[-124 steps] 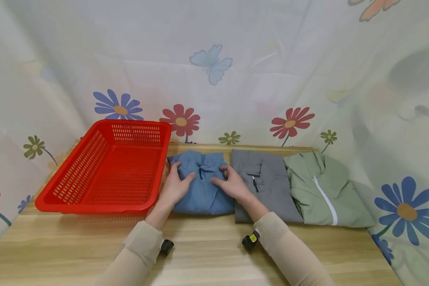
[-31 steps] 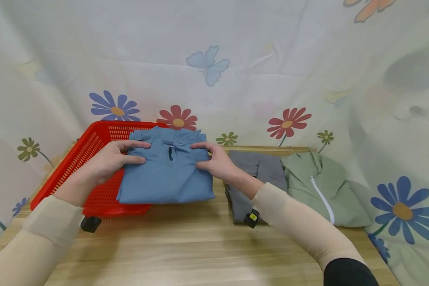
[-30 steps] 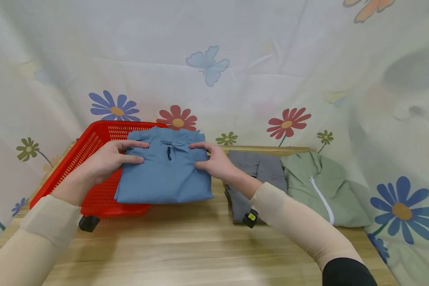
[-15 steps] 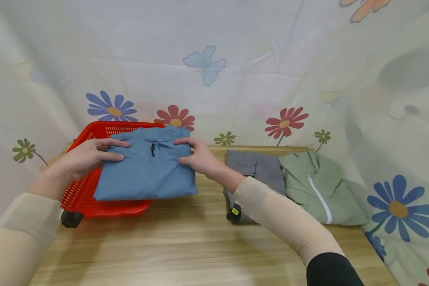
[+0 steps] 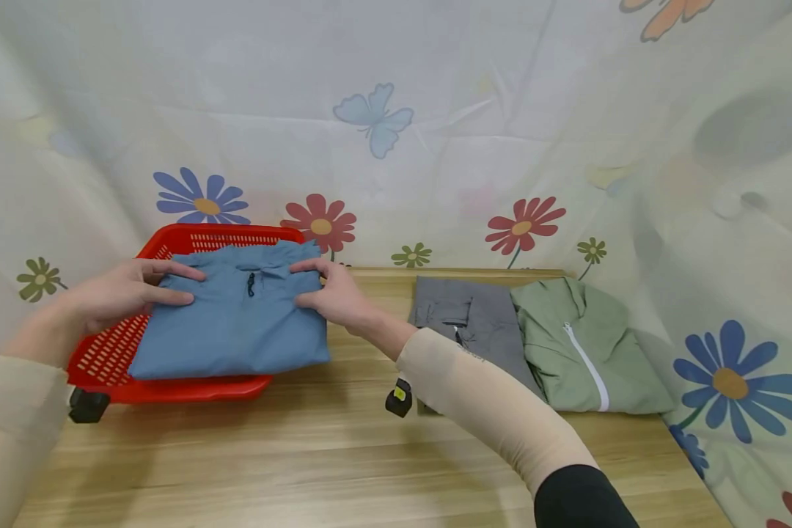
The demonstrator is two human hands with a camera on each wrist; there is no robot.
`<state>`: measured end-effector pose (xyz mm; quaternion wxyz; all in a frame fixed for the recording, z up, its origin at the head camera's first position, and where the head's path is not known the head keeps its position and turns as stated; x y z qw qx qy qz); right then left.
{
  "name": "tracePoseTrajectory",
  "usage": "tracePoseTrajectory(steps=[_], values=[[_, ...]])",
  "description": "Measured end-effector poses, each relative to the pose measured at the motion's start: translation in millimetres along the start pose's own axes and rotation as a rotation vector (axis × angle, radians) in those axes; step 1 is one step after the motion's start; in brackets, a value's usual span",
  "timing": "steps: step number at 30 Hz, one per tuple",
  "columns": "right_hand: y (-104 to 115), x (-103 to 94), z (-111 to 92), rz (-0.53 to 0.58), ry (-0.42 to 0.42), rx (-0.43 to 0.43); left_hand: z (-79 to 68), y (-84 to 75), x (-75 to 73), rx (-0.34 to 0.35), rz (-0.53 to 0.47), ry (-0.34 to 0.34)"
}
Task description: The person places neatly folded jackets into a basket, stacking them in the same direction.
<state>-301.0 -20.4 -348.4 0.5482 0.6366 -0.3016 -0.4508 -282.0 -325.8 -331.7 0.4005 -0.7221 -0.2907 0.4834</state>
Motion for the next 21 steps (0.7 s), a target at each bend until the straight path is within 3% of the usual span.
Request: tracePoseTrajectory(steps=[4, 9, 15, 21], values=[[-0.5, 10.4, 2.3, -0.007, -0.017, 0.012, -7.2, -6.4, -10.7, -0.01, 0.099, 0.034], [-1.5, 23.4, 6.7, 0.018, -0.018, 0.026, -10.5, -12.1, -25.4, 0.03, 0.256, 0.085], [-2.9, 35.4, 14.3, 0.021, -0.051, 0.03, -6.7, -9.2, -36.8, 0.032, 0.306, 0.102], [-8.7, 45.6, 23.3, 0.007, -0.095, 0.032, -0.5, -3.8, -42.3, 0.041, 0.356, 0.068]])
Point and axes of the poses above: each hand's wrist, its own z-axis towards the middle knuckle, its own x-axis out of the palm, y = z × x, the point moved 4 cm from there along z, towards the middle knuckle, and after that the axes turned 3 degrees about x, right-handed, at the moved point
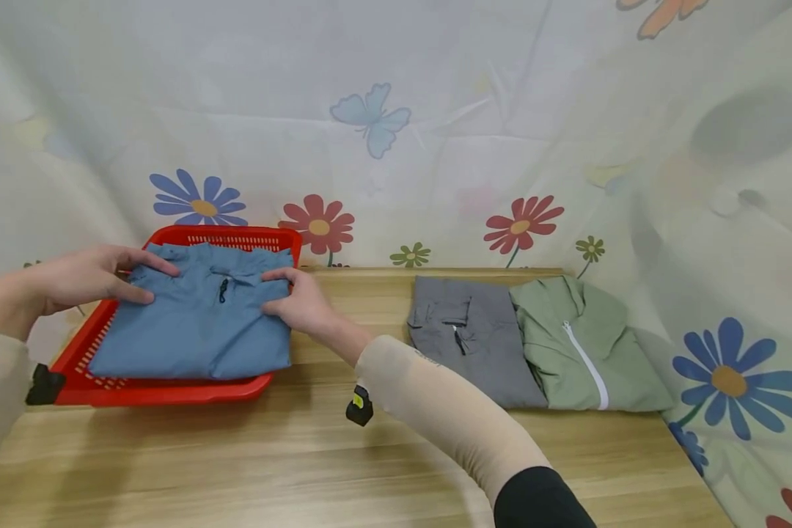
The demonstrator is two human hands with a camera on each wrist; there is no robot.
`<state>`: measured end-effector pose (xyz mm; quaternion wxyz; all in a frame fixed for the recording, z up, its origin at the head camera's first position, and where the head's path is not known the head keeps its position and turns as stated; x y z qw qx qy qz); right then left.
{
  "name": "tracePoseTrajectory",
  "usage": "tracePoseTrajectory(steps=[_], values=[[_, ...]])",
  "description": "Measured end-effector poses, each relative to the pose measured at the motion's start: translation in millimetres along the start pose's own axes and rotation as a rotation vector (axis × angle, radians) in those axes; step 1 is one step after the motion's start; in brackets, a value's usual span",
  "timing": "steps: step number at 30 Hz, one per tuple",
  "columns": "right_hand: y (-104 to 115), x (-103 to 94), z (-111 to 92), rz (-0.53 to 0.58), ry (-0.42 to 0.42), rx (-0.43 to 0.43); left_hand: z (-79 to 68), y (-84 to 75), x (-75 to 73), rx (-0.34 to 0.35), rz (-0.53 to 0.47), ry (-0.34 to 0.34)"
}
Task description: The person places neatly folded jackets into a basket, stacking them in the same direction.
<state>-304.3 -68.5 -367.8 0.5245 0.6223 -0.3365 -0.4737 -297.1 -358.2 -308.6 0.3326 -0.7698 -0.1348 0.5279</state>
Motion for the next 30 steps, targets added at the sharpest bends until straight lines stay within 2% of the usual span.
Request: tracePoseTrajectory(steps=[7, 11, 18, 23, 30], values=[[2.2, 2.0, 0.8, -0.035, -0.033, -0.029, 5.9, 4.5, -0.9, -0.01, 0.049, -0.058], [2.4, -0.2, -0.9, -0.056, -0.025, -0.013, 6.7, 8.0, 1.3, -0.024, 0.07, -0.076], [-0.1, -4.0, -4.3, 0.051, 0.039, -0.016, 4.0, 17.6, 6.6, -0.073, 0.051, -0.092], [-3.1, -8.1, -4.8, 0.041, 0.048, -0.03, 4.3, 25.0, 7.7, -0.078, 0.026, -0.09], [-7.4, -13.8, -6.1, 0.056, 0.067, -0.052, 1.9, 21.1, 10.5, -0.087, 0.056, -0.088]])
Point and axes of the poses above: each hand's wrist, its own z-axis towards the middle knuckle, its own x-axis out of the palm, y = z × x, the point moved 4 cm from there along z, towards the middle knuckle, and after that the axes turned 3 degrees about x, right-handed, at the moved point
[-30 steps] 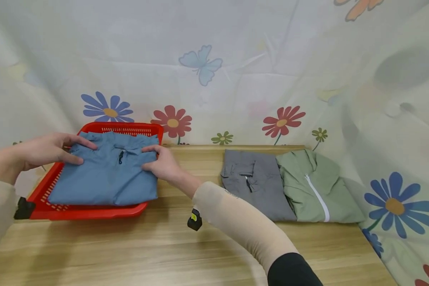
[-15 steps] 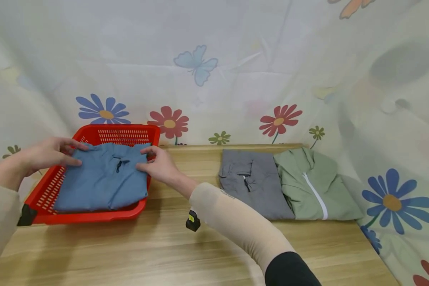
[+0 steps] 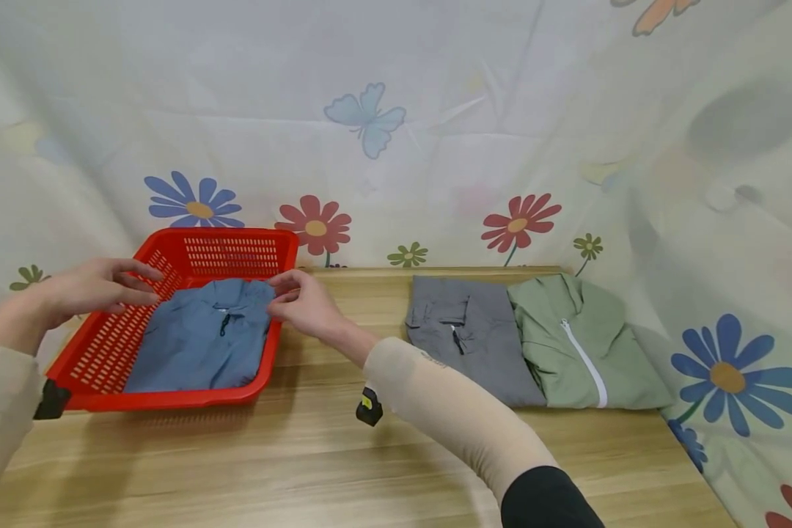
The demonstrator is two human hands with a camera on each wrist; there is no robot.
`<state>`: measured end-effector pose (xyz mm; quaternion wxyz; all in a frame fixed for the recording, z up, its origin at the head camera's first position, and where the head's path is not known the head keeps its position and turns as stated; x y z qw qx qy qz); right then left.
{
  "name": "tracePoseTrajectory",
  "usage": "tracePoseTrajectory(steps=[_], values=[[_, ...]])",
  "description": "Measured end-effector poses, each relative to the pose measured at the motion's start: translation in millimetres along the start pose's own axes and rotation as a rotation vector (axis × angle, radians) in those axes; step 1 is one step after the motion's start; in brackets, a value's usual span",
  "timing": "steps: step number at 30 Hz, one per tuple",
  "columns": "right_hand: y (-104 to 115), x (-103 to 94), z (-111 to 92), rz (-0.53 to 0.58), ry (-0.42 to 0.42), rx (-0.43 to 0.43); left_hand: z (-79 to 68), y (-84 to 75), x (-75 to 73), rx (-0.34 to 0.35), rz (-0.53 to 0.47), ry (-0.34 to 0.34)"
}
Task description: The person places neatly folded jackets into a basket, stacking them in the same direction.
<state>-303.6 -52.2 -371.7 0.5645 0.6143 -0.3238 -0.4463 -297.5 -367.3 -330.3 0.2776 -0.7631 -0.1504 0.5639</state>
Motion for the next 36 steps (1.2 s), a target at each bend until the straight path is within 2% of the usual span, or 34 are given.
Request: tracePoseTrajectory(steps=[6, 11, 16, 21, 24, 27, 30, 36], values=[[0.2, -8.1, -5.4, -0.011, 0.013, -0.036, 0.8, -9.0, 5.6, 0.002, 0.026, 0.004], [-3.6, -15.3, -10.8, -0.038, 0.017, -0.027, 4.7, -23.5, 15.0, 0.027, 0.073, -0.006], [-8.1, -22.7, -16.4, -0.062, 0.028, -0.025, 7.5, -48.8, 31.3, 0.121, 0.076, 0.013], [-13.9, -29.9, -19.9, -0.084, 0.039, -0.03, 9.3, -76.0, 57.5, 0.23, 0.05, 0.132], [-17.9, -35.9, -21.7, -0.089, 0.04, -0.019, 9.2, -90.4, 72.8, 0.253, 0.032, 0.208], [-21.8, -43.0, -23.6, -0.095, 0.037, -0.003, 9.0, -101.0, 86.4, 0.243, 0.06, 0.268], [-25.3, -51.2, -24.4, -0.106, 0.031, 0.005, 11.5, -105.8, 98.5, 0.22, 0.138, 0.325], [-30.2, -68.6, -26.8, -0.136, 0.025, 0.007, 18.8, -100.9, 120.0, 0.089, 0.274, 0.479]])
Point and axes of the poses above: each hand's wrist, its own z-axis towards the middle knuckle, its own x-axis out of the palm, y = z × x, the point moved 4 cm from there along z, towards the middle knuckle, and after that the axes turned 3 degrees about x, right-handed, at the moved point
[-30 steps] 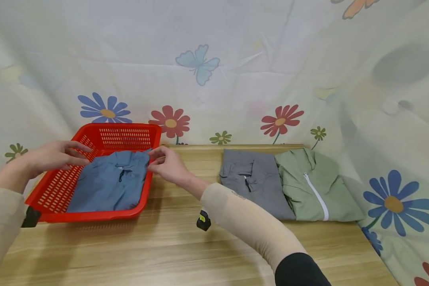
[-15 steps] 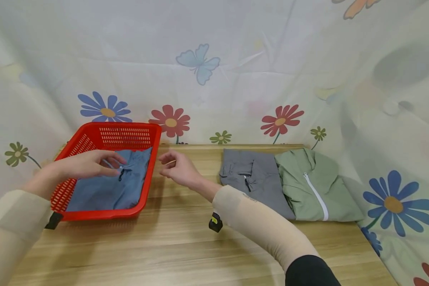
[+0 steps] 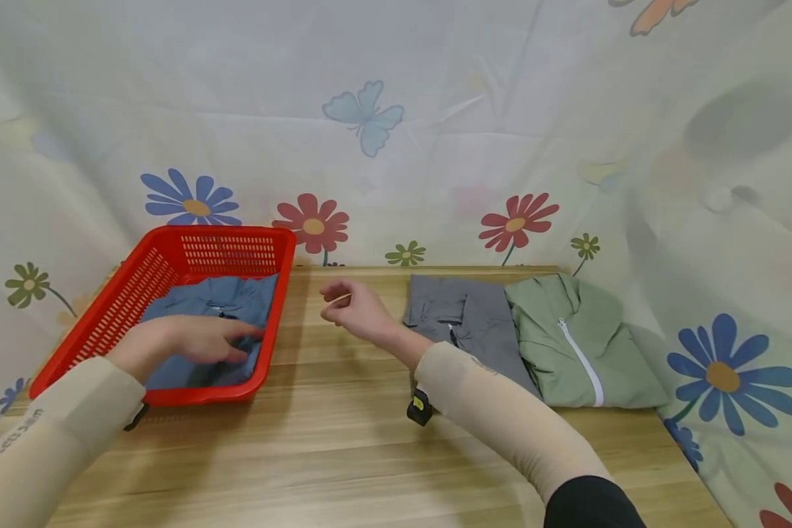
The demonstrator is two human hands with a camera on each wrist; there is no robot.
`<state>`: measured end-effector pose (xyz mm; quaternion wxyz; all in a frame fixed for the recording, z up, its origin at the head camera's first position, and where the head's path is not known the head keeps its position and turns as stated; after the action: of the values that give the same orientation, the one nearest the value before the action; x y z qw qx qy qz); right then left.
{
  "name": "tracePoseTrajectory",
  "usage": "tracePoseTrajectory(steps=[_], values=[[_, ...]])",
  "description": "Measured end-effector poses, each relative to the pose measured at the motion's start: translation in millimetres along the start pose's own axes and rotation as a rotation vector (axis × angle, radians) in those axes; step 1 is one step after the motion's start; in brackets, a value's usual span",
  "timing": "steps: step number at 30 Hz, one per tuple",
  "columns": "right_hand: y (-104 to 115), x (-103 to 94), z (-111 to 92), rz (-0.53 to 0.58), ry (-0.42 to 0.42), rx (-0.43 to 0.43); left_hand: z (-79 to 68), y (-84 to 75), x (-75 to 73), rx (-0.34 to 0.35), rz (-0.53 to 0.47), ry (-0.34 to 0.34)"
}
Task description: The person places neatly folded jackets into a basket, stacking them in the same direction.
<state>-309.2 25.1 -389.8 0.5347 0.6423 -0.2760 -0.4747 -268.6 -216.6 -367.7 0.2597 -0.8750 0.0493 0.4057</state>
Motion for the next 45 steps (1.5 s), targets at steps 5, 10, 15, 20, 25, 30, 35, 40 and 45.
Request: tracePoseTrajectory(steps=[5, 10, 15, 20, 25, 30, 35, 40, 45], values=[[-6.8, -14.7, -3.9, -0.016, -0.017, 0.012, 18.8, 12.9, 15.8, 0.008, 0.083, 0.054], [-15.0, -32.0, -10.8, -0.08, -0.007, 0.022, 25.9, 16.6, 20.2, 0.04, 0.16, -0.015], [-24.7, -53.3, -21.0, -0.256, -0.027, 0.047, 10.0, 0.3, 15.0, -0.01, 0.164, -0.072], [-31.6, -77.9, -32.0, -0.424, -0.044, 0.065, -1.6, -10.9, 6.0, -0.021, 0.199, -0.191], [-42.5, -99.9, -42.6, -0.509, -0.061, 0.087, -13.3, -26.3, 2.2, 0.002, 0.207, -0.358], [-54.1, -117.0, -56.7, -0.551, -0.111, 0.107, -21.4, -44.2, 5.5, 0.048, 0.162, -0.501], [-59.3, -131.0, -73.5, -0.597, -0.149, 0.122, -30.1, -66.9, 10.1, 0.12, 0.121, -0.643], [-62.9, -145.0, -90.7, -0.662, -0.193, 0.147, -33.3, -98.8, 23.5, 0.215, 0.053, -0.754], [-68.9, -157.2, -103.9, -0.695, -0.228, 0.182, -20.3, -119.7, 44.9, 0.263, -0.013, -0.721]])
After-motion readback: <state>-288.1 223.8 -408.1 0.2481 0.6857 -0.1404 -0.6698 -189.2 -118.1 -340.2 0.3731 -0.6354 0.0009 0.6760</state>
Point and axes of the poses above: each hand's wrist, its own z-axis towards the middle knuckle, its own x-axis out of the palm, y = z × x, the point moved 4 cm from there along z, towards the middle knuckle, and after that the axes turned 3 degrees about x, right-handed, at the moved point
